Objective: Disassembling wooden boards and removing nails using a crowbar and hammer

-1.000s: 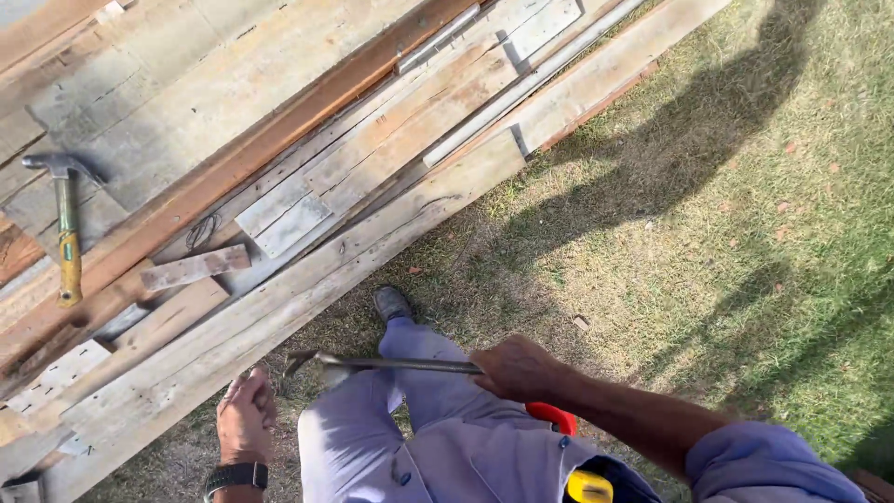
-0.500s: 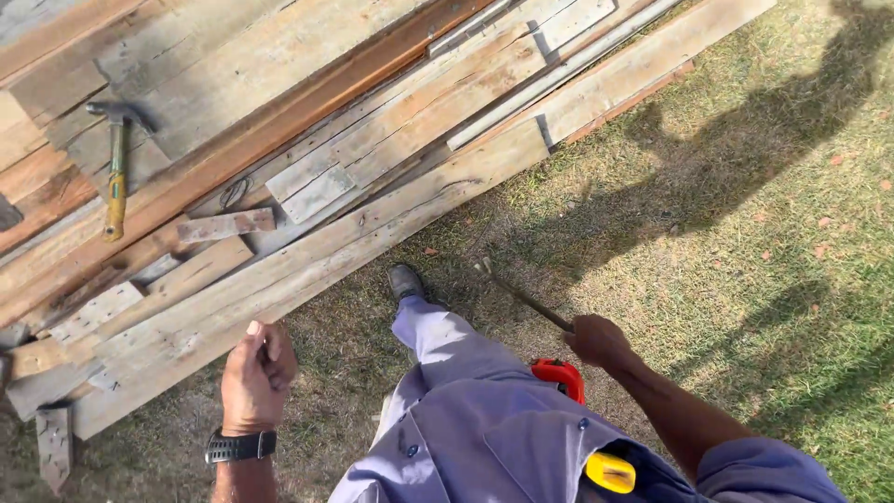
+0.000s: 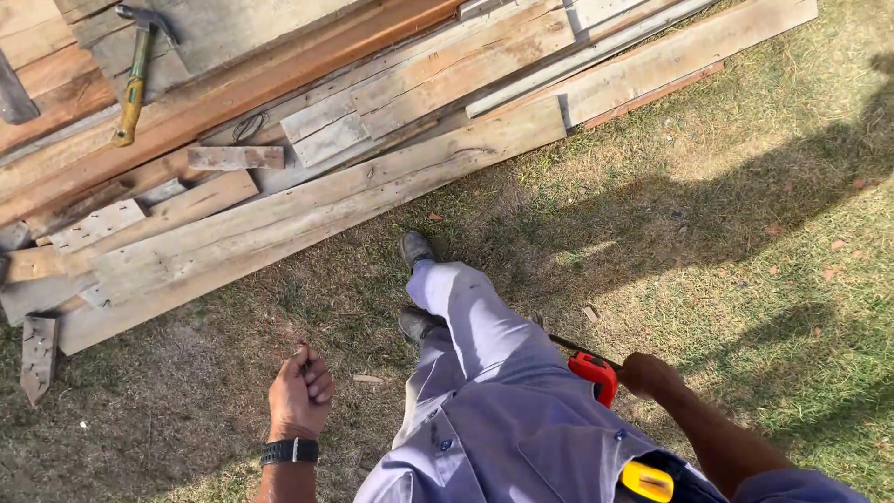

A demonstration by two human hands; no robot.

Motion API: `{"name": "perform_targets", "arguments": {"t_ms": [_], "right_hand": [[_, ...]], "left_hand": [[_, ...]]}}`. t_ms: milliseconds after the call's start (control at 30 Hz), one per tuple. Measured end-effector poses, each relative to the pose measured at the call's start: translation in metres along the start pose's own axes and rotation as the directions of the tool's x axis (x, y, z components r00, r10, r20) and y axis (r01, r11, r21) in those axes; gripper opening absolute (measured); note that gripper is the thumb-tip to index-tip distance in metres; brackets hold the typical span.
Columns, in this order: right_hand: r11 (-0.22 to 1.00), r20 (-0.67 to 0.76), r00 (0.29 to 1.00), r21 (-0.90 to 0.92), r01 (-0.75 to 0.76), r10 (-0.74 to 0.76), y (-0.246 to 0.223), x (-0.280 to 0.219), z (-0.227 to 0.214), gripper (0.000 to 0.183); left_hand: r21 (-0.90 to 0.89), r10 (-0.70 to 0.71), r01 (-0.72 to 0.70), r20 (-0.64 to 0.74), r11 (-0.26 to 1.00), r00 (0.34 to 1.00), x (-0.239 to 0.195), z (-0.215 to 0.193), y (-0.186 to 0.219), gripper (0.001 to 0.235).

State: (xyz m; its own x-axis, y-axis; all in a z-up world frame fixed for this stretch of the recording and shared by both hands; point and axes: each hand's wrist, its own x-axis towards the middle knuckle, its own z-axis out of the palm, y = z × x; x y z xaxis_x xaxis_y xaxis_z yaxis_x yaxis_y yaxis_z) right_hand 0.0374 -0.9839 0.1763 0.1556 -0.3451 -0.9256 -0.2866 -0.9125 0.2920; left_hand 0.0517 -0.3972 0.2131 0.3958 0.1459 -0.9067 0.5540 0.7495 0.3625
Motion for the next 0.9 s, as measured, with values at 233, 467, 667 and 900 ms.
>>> {"name": "perform_targets", "arguments": {"t_ms": [233, 467, 667, 900], "right_hand": [[0.986, -0.079, 0.989, -0.118, 0.115, -0.125, 0.045, 0.041, 0.038, 0.008], [0.98, -0.037, 0.996, 0.179, 0.09, -0.085, 0.056, 0.039, 0.012, 0.013], [0.921, 0.05, 0.995, 0.384, 0.057, -0.083, 0.053, 0.059, -0.044, 0.025], [0.915, 0.049, 0.99, 0.391, 0.101, -0.13, 0.056, 0.101, -0.11, 0.022]], "left_hand": [[0.102, 0.028, -0.021, -0.065, 0.995, 0.998, 0.003, 0.005, -0.046, 0.021], [0.333, -0.009, 0.045, -0.108, 0.942, 0.994, 0.037, 0.048, -0.058, 0.019], [0.544, 0.043, -0.016, -0.037, 0.839, 0.998, 0.096, 0.091, -0.058, 0.025], [0.825, 0.128, 0.055, -0.153, 0.563, 0.98, 0.127, 0.168, -0.05, 0.027]]}}
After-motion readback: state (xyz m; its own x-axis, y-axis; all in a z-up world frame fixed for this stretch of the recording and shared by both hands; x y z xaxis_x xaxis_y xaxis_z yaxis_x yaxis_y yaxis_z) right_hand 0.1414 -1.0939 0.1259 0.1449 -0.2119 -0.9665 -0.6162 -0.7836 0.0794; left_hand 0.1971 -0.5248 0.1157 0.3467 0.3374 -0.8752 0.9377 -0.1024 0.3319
